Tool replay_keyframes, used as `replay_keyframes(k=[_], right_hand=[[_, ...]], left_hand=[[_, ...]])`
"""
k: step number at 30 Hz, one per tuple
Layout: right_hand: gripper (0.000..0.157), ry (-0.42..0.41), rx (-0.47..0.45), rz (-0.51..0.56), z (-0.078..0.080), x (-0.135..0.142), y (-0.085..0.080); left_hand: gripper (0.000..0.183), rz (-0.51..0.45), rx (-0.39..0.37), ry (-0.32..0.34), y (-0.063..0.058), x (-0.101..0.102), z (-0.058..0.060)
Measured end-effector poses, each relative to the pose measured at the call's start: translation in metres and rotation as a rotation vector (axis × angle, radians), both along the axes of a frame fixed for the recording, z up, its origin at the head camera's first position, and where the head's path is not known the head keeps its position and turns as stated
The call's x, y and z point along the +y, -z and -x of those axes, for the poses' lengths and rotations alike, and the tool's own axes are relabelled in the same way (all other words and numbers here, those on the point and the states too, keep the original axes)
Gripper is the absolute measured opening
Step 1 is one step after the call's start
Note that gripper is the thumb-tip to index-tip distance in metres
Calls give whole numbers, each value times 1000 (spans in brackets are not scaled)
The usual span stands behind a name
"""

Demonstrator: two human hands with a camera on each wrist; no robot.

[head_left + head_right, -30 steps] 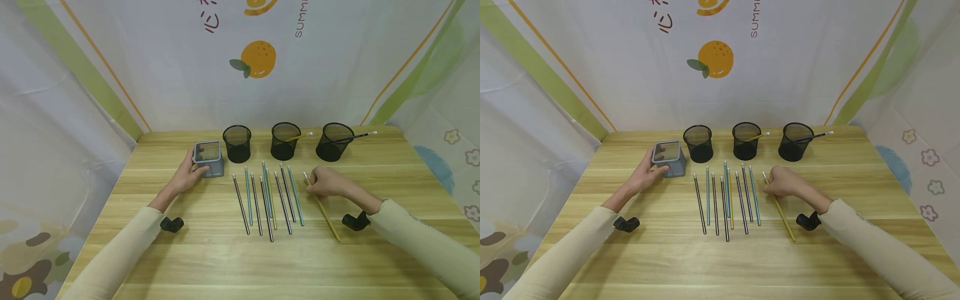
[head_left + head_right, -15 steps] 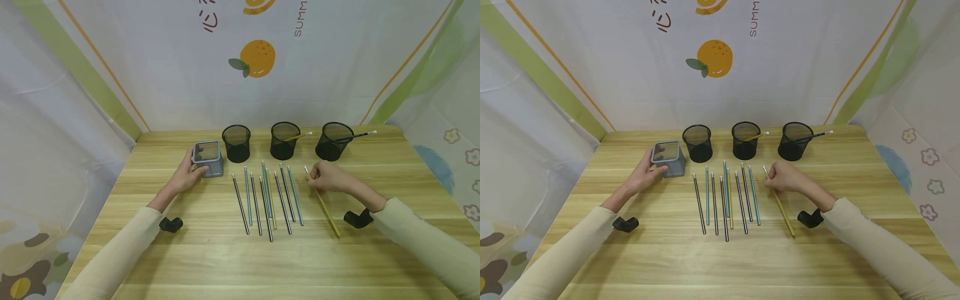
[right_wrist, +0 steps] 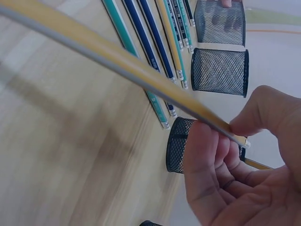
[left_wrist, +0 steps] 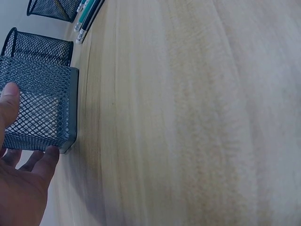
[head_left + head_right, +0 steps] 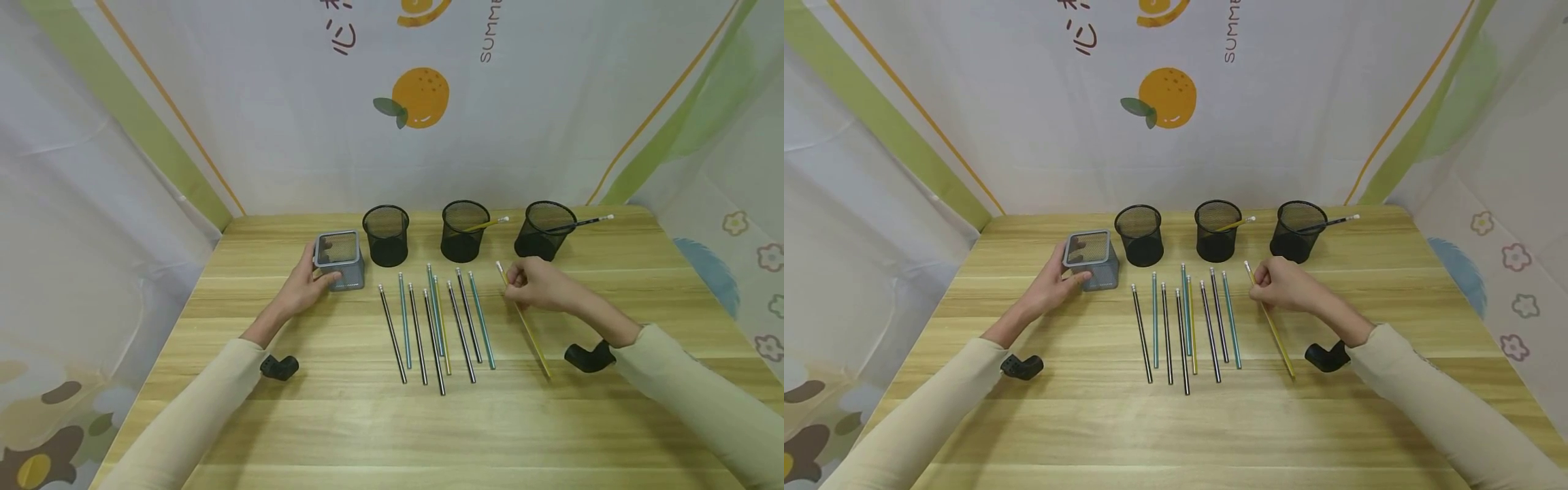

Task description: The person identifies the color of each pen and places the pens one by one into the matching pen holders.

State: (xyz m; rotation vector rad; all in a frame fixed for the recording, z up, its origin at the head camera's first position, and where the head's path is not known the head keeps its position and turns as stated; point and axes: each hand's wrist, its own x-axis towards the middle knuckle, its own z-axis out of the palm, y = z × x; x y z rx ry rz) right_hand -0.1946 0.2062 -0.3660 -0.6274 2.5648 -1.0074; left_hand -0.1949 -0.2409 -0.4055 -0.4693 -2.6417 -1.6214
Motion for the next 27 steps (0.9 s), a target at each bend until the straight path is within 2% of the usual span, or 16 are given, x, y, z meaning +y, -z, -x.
replay_keyframes(k=[2,11,20,27], right_hand=[[8,5,2,5,0,0,-1],[11,34,30,47,1,3,-1],[11,34,34,134,1,0,-3],[10,51,45,198,2,1,-6]], left_hand=[[76,4,-1,-6,9,-4,5],[72,-27,-20,-5,6,-1,3],[74,-7,-20,-8,12,-6,6],[75,-18,-17,-5,12,-5,6]])
